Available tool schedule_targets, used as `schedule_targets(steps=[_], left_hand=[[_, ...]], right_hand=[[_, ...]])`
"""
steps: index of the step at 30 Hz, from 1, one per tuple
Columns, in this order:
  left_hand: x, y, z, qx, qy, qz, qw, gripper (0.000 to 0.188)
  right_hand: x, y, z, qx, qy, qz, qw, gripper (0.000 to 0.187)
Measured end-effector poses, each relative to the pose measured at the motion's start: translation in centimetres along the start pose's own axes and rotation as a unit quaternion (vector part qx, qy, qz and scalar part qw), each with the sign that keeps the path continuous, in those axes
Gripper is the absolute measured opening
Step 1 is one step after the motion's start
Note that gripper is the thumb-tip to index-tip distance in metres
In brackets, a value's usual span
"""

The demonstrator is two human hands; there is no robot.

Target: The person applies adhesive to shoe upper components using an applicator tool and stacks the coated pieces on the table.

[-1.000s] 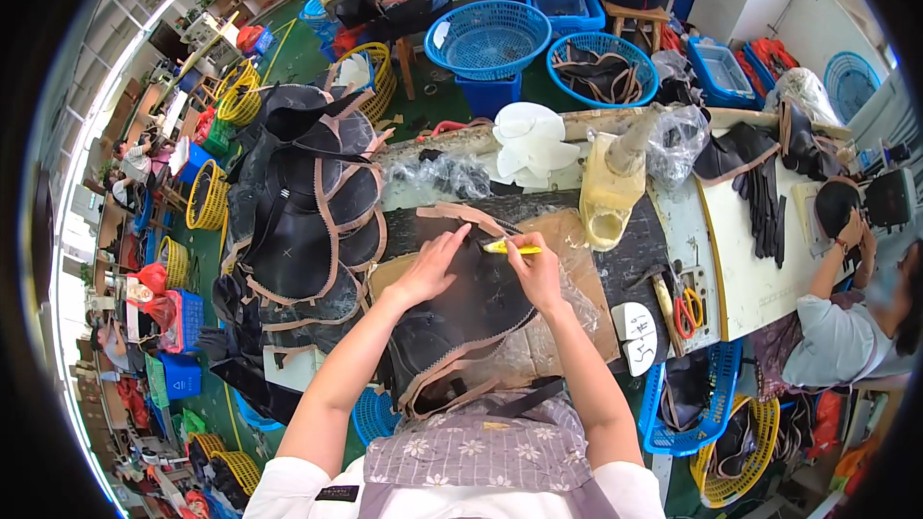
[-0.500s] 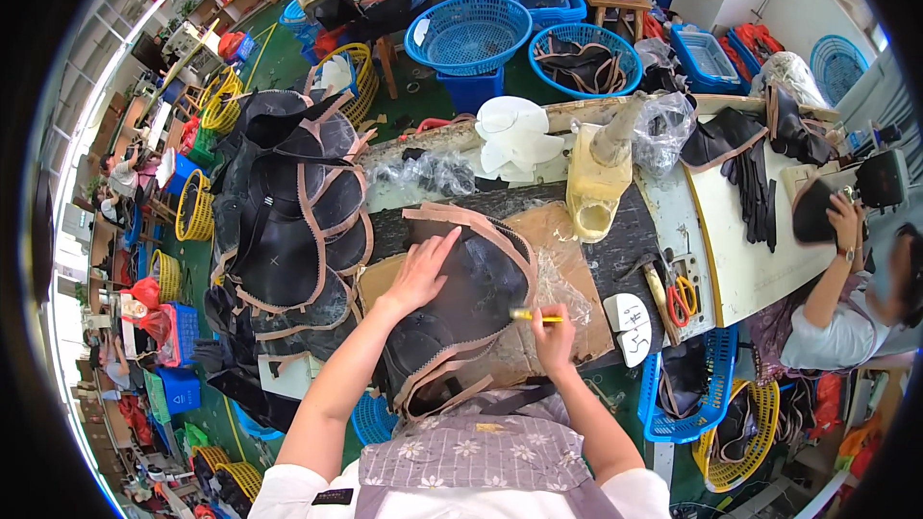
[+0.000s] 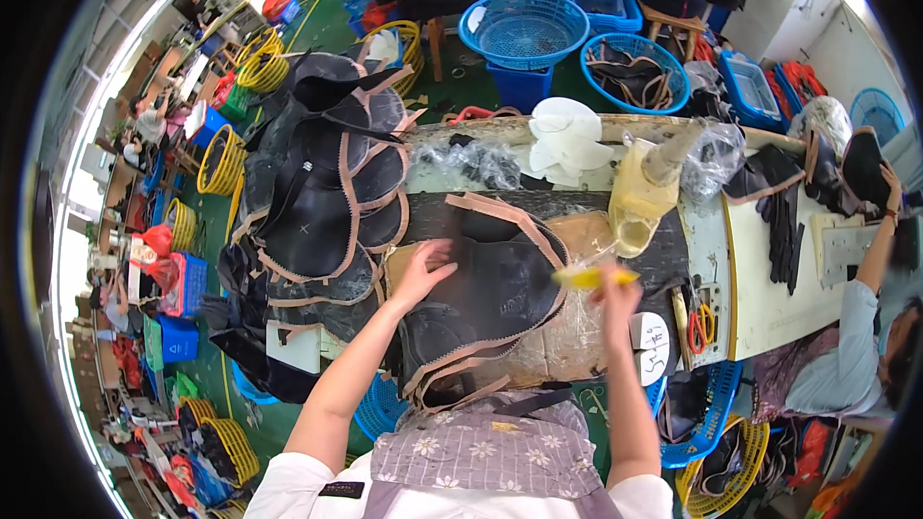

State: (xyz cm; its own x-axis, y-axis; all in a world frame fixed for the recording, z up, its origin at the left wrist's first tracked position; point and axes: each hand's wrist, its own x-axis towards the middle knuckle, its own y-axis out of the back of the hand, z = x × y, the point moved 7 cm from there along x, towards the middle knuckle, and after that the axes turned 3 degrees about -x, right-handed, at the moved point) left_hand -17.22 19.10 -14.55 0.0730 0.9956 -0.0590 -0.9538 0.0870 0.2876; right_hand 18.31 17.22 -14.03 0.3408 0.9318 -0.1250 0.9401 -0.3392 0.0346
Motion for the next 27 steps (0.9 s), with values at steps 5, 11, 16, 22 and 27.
schedule_targets(steps=[5,11,16,22,27], left_hand=[[1.0,-1.0,-0.6,-0.069,0.024,0.010,0.997,0.048],[0.9,-1.3,0.1,-0.143,0.042,0.009,0.989,0.040],[0.8,-0.9,0.0,-0.156,0.039,0.007,0.987,0.031],[-0.8,0.9,1.9,-0.002,-0.082,0.089,0.993,0.020],[-2.1,-0.2,6.1,0.082,-0.156,0.128,0.976,0.013]], right_hand=[[-6.6,-9.7,-1.7,0.079,-0.009,-0.165,0.983,0.016],[-8.0,-10.2,-0.6,-0.065,0.092,-0.140,0.984,0.007],[-6.6,-9.4,-1.8,0.048,0.169,-0.032,0.984,0.005],[-8.6,-11.6,-3.3,0.028,0.075,-0.132,0.988,0.008],[-9.1,-13.9,-6.3,-0.145,0.312,-0.130,0.930,0.014]])
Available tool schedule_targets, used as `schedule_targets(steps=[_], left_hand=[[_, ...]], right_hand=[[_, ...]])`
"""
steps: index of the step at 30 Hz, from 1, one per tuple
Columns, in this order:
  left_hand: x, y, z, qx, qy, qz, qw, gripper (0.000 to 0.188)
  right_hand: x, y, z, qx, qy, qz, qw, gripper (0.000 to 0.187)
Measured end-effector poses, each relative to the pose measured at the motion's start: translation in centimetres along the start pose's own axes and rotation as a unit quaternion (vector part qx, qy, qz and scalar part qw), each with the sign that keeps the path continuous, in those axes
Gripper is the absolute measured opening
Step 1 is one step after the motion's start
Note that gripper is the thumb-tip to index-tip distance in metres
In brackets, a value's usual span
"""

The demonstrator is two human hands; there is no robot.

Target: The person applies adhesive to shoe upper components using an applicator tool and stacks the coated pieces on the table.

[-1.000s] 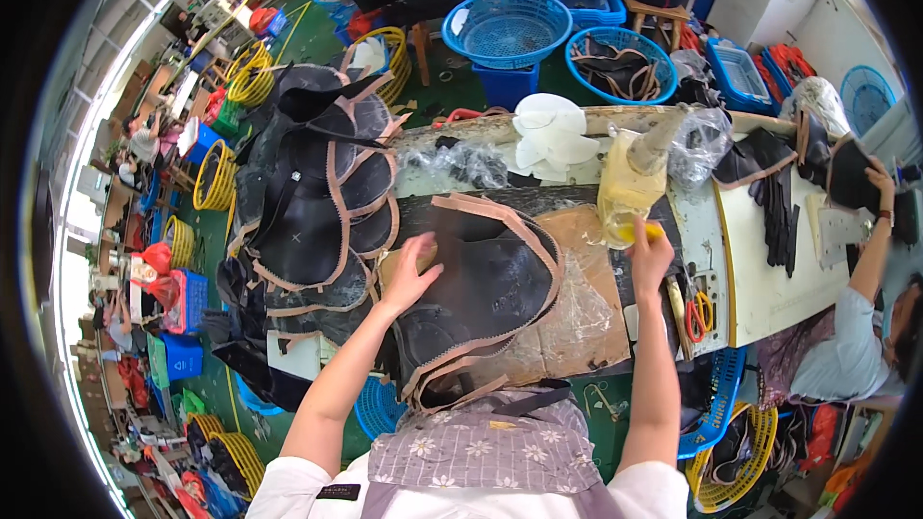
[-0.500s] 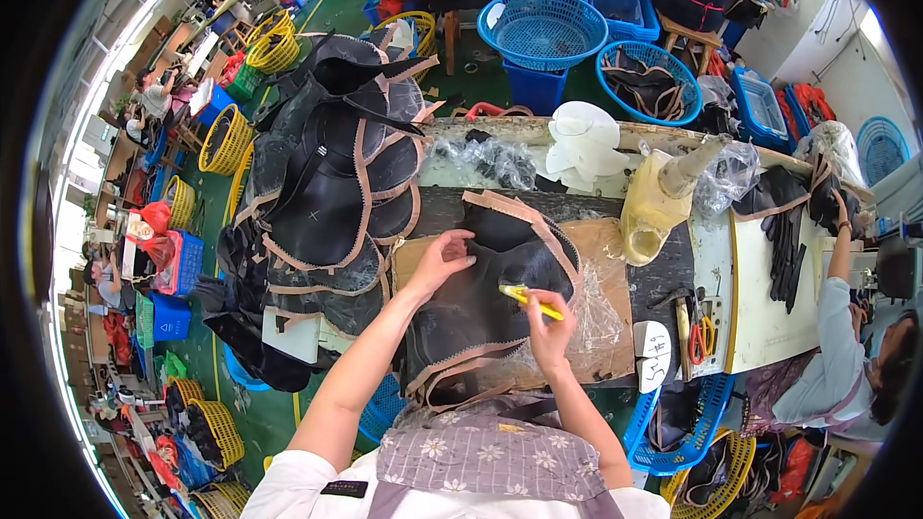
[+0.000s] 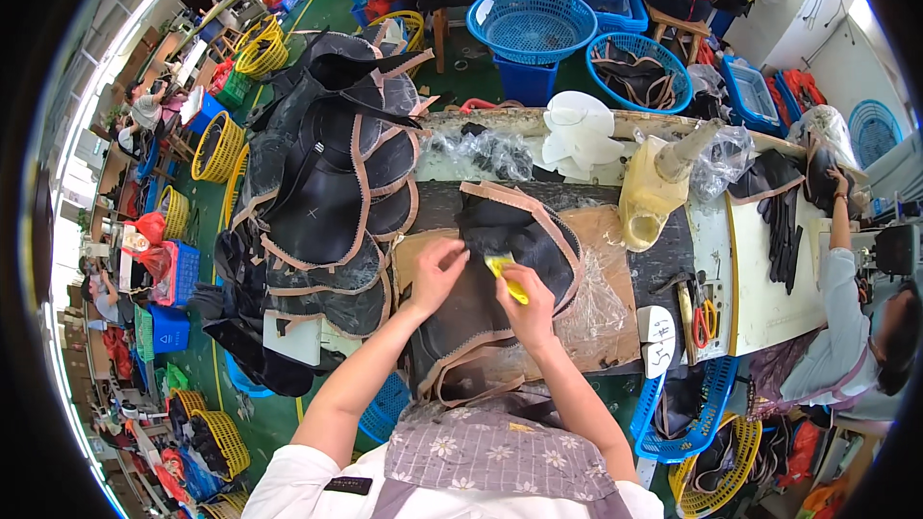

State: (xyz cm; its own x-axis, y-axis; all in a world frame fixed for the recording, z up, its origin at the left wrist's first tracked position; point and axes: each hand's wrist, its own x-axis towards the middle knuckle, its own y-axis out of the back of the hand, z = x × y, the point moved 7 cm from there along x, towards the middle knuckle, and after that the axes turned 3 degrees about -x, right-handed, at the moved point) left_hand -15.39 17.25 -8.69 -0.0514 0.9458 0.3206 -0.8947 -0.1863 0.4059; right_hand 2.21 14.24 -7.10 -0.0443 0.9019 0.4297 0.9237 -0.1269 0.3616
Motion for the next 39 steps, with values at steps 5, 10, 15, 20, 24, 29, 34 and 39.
schedule_targets(steps=[5,10,15,20,24,29,34,39], left_hand=[[-0.6,0.8,0.5,0.002,0.017,0.025,1.000,0.016],[-0.2,0.9,0.5,-0.002,0.002,0.029,1.000,0.017],[-0.5,0.4,-2.1,-0.127,0.075,-0.012,0.989,0.020],[0.2,-0.4,-5.6,-0.218,0.195,-0.095,0.952,0.023],[1.9,-1.3,-5.4,-0.109,0.139,-0.161,0.971,0.022],[2.3,-1.3,-6.0,-0.132,0.122,-0.123,0.976,0.023],[1.9,-2.1,-7.4,-0.124,0.196,-0.171,0.958,0.026],[0.7,-1.4,-7.9,-0.182,0.292,-0.167,0.924,0.028]], right_hand=[[0.6,1.0,-3.7,0.070,0.012,0.054,0.996,0.014],[0.4,0.3,-1.2,0.060,-0.037,0.066,0.995,0.015],[0.4,-1.0,-1.2,0.029,-0.018,0.030,0.999,0.013],[0.5,-0.9,-1.6,0.009,0.013,0.019,1.000,0.017],[-3.0,-4.6,-1.0,-0.023,0.002,-0.142,0.990,0.016],[-1.0,-3.3,-3.9,-0.013,0.037,-0.073,0.997,0.016],[-4.9,-5.0,-2.0,0.087,-0.059,-0.196,0.975,0.017],[-2.7,-0.2,5.8,0.208,-0.338,0.066,0.916,0.019]])
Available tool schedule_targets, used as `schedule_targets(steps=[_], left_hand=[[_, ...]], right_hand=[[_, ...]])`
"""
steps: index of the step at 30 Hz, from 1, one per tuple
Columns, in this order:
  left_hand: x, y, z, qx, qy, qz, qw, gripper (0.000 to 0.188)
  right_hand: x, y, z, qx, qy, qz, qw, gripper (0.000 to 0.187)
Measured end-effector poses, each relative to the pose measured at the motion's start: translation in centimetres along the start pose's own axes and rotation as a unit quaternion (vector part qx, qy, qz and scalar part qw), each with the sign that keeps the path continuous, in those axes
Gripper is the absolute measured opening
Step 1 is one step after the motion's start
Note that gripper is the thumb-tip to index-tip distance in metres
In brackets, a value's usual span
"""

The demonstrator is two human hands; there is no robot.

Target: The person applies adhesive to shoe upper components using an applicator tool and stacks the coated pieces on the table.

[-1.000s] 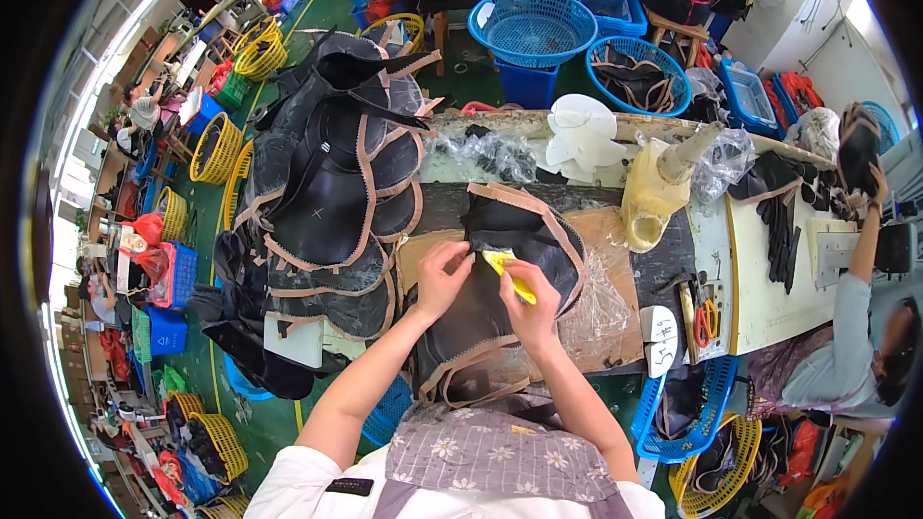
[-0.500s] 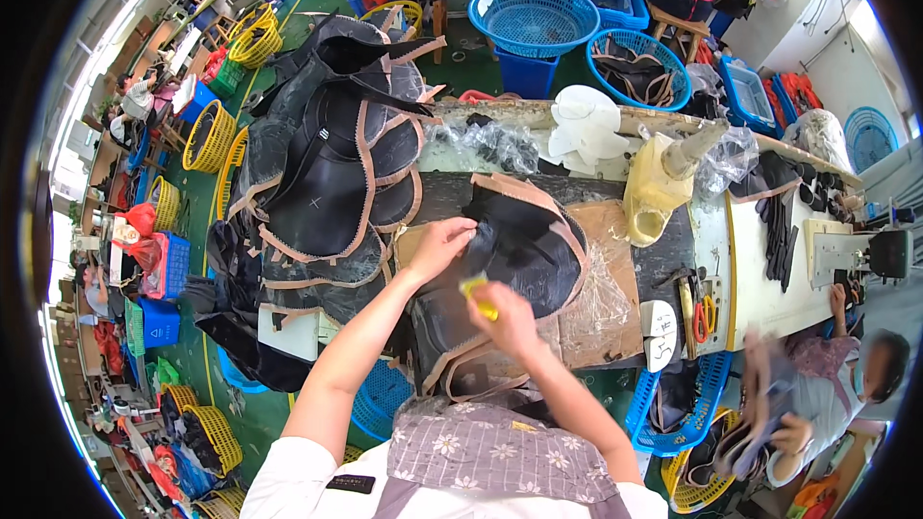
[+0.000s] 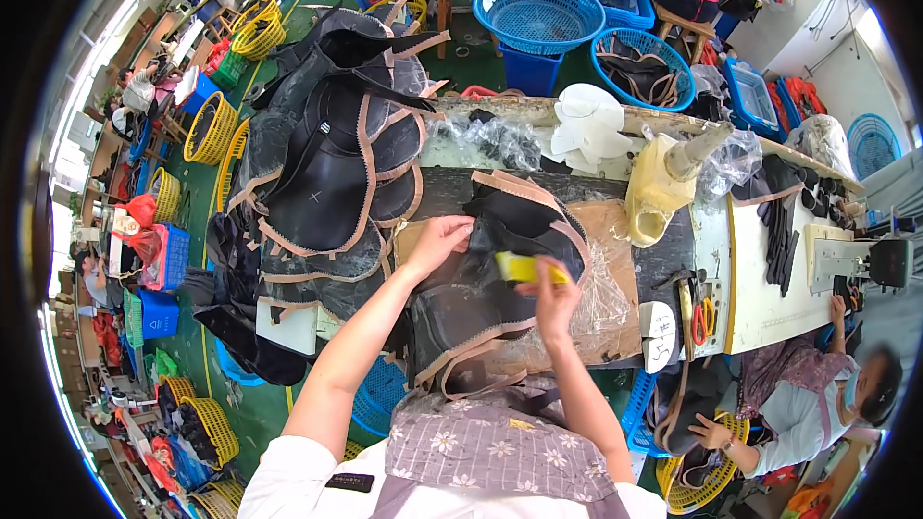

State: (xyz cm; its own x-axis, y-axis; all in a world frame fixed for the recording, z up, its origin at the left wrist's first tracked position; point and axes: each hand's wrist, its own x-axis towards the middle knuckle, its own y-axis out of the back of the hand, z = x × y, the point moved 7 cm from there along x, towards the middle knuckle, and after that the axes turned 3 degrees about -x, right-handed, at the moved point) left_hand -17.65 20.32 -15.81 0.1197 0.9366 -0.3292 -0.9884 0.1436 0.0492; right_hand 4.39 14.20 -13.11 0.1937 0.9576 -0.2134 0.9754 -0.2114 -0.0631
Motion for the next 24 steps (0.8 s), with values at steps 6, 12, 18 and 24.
schedule_targets(steps=[6,12,18,24], left_hand=[[-9.8,2.2,3.9,0.244,-0.159,0.117,0.950,0.043],[-17.8,3.7,-3.7,0.174,0.001,0.121,0.977,0.057],[-16.1,3.8,-2.5,0.271,-0.048,0.124,0.953,0.051],[-15.7,4.2,-1.4,0.239,0.001,0.173,0.955,0.050]], right_hand=[[-5.1,0.5,-2.6,-0.300,0.334,-0.167,0.878,0.019],[-3.5,5.5,-1.0,-0.129,0.038,-0.153,0.979,0.007],[-3.6,4.3,2.5,-0.226,0.156,-0.220,0.936,0.003],[6.8,17.6,-4.6,-0.202,0.250,0.177,0.930,0.013]])
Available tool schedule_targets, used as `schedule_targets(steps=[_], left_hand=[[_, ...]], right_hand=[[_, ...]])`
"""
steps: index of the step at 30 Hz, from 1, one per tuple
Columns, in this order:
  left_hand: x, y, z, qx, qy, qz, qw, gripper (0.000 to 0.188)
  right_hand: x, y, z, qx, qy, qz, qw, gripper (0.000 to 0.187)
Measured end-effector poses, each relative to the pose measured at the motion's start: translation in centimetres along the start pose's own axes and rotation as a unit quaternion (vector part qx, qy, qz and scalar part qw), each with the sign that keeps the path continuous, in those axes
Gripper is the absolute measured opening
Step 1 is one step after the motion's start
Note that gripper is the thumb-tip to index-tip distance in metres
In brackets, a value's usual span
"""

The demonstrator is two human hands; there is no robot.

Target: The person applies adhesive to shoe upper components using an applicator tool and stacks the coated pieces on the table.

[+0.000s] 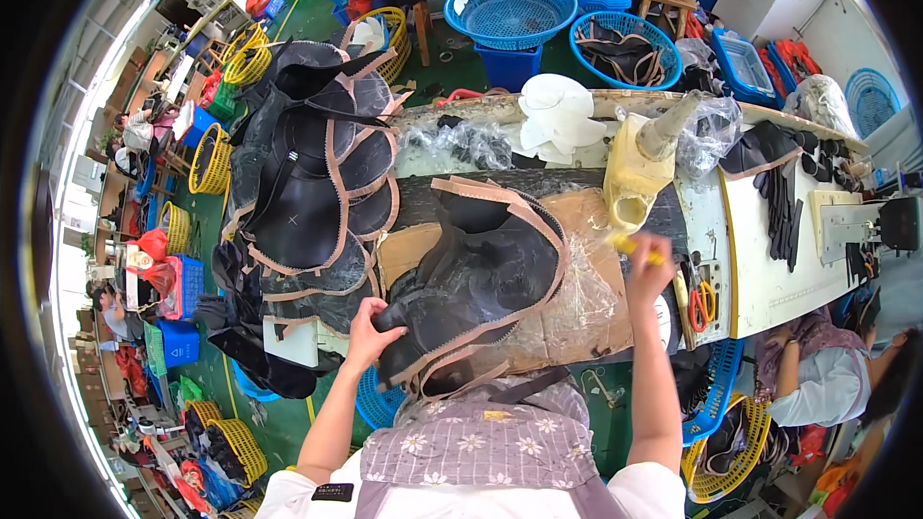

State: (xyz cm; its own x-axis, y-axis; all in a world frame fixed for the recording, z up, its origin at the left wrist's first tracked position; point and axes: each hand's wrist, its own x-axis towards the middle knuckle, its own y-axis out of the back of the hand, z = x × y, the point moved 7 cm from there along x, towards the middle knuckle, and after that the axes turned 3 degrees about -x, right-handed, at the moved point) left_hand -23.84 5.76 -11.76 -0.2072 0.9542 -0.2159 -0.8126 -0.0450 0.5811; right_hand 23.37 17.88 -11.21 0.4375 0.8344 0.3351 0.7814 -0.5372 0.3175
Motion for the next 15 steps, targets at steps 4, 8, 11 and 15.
schedule_targets(steps=[4,8,11,15], left_hand=[[2.1,-0.3,2.6,-0.006,-0.006,0.011,1.000,0.036],[2.9,-0.8,0.8,-0.093,-0.013,0.006,0.996,0.033],[2.0,-2.0,-0.8,-0.369,0.116,-0.079,0.919,0.044],[1.6,-2.5,-1.4,-0.357,0.126,-0.115,0.918,0.053]], right_hand=[[6.7,-1.2,0.7,-0.194,0.075,-0.103,0.973,0.018],[5.6,-1.5,2.2,-0.057,-0.108,-0.084,0.989,0.023],[-2.7,-4.0,2.2,0.202,-0.215,-0.121,0.948,0.015],[-12.9,-11.1,-4.4,0.248,-0.227,-0.325,0.884,0.013]])
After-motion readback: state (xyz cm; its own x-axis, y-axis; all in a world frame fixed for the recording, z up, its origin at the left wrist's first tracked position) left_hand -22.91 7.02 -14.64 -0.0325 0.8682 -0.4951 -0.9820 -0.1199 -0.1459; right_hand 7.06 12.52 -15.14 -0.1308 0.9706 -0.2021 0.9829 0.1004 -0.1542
